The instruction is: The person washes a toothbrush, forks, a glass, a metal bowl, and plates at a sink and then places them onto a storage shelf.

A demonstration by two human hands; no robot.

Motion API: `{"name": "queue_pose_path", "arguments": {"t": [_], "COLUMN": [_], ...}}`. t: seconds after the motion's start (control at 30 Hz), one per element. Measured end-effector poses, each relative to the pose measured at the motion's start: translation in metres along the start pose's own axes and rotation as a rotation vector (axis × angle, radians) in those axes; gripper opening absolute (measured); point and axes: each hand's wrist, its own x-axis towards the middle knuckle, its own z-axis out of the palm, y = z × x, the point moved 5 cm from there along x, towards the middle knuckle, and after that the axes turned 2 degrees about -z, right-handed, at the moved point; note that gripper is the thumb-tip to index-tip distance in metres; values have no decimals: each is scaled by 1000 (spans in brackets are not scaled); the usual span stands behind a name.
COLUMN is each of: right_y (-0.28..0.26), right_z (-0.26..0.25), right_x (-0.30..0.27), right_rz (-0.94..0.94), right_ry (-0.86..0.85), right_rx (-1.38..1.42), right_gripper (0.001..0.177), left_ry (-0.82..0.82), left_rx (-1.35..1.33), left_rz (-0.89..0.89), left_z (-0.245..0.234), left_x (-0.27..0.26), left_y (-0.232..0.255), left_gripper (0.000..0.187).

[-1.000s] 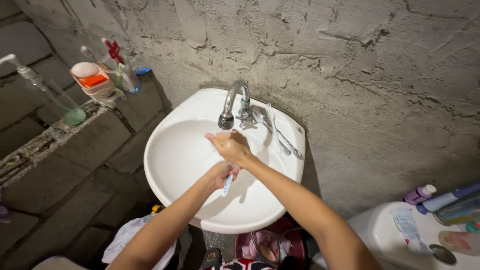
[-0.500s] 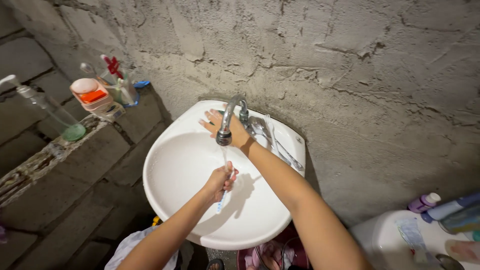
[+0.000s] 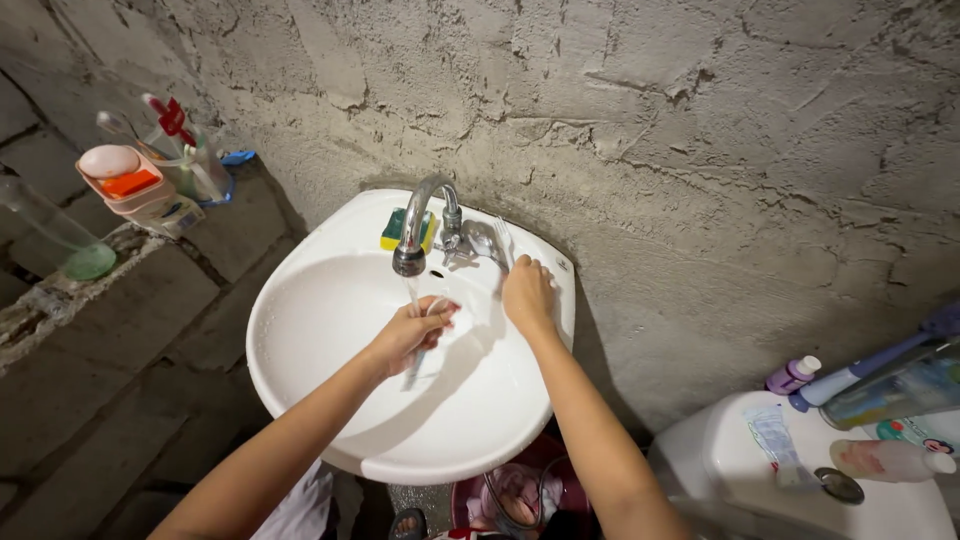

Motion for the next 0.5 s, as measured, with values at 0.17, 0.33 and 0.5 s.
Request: {"name": "queue_pose_path", "arguments": {"t": [0.17, 0.33, 0.5], "right_y": [1, -8, -52], "right_z": [7, -1, 11], "right_x": [-11, -43, -103], "right_rz": [94, -10, -145], "right_ry": [-415, -287, -284], "right_rx": [134, 125, 147], "right_gripper": [31, 32, 30], "left_ry": [18, 101, 40], "left_rx": [-115, -151, -449], "left_rz": [-44, 42, 85], "left_z": [6, 2, 12], "left_x": [-4, 13, 4], "left_y": [-3, -14, -7], "left_gripper": [19, 33, 39]}}
